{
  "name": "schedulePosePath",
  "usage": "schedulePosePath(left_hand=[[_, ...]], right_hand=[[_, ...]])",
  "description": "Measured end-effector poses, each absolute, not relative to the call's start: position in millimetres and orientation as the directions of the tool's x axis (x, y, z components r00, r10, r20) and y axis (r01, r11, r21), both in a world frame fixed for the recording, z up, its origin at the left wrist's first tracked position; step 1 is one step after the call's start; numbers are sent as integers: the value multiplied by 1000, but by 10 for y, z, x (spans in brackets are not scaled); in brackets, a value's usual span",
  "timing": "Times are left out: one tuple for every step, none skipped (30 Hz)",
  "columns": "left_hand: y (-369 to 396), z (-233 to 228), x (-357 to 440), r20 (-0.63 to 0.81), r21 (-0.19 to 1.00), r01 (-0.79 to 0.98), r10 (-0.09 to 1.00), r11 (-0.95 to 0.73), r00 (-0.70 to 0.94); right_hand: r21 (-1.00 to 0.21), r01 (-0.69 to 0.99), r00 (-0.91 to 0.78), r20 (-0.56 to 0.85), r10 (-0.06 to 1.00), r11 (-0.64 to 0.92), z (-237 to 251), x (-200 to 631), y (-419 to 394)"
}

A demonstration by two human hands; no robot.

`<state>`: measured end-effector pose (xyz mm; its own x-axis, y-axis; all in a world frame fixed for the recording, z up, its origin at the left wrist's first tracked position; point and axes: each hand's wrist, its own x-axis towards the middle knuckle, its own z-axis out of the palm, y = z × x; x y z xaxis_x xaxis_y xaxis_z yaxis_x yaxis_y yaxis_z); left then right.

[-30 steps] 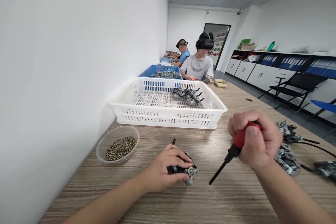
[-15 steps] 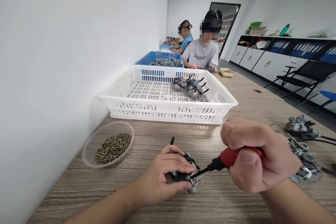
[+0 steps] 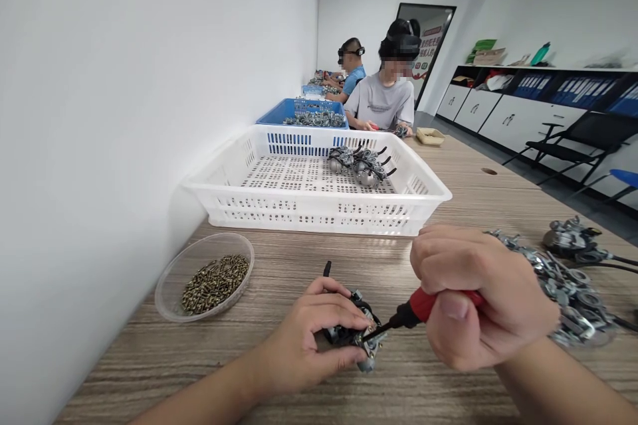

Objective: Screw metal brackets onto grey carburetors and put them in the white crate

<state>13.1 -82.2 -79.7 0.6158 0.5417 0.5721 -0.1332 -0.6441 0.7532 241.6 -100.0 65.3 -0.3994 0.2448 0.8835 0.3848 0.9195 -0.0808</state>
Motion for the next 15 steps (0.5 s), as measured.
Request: schedulePosePath(left_hand=[[-822,-800,130,572,754,-134,543,-643,616],[-823,-804,130,572,755,-135,543,-642,614],[-824,-806,130,571,755,-135,544,-641,615],[-825,-806,130,572,755,-136,543,-641,615],[-827,-805,130,571,756,-137,542,-641,617],[-828,-801,129,569,757,-136,541,-640,620],[-829,-797,129,566,758,-135,541,-638,622],[-830,-792,129,564,759,-133,542,-637,623],[-831,-788,129,563,759,-131,542,-637,624],[-831,-785,128,563,759,-130,543,-637,623],[-831,-783,128,563,759,-130,543,-638,623],[-831,-783,129,566,757,-132,541,-641,621],[-831,-785,130,571,754,-132,541,-644,618],[-830,-789,131,574,751,-132,540,-647,615],[-830,-794,132,575,749,-130,540,-650,614]], right_hand=[[-80,350,-377,900,218,933,641,2404,-990],[-83,328,-357,912,204,941,628,2391,-982],[-89,316,-345,917,202,944,615,2381,-976],[-98,322,-345,914,213,942,605,2374,-972],[-104,327,-346,912,222,939,599,2371,-971],[-104,332,-345,912,223,938,596,2371,-972],[-100,337,-347,911,222,936,597,2374,-974],[-95,342,-354,909,222,935,600,2378,-977],[-89,346,-361,906,220,934,603,2383,-978],[-86,349,-369,903,221,933,607,2387,-980],[-85,348,-373,901,221,934,610,2390,-980],[-89,347,-374,900,225,934,611,2390,-980],[-93,349,-369,901,228,933,610,2390,-979],[-97,351,-362,903,231,931,609,2388,-978],[-100,351,-355,906,231,931,606,2385,-977]])
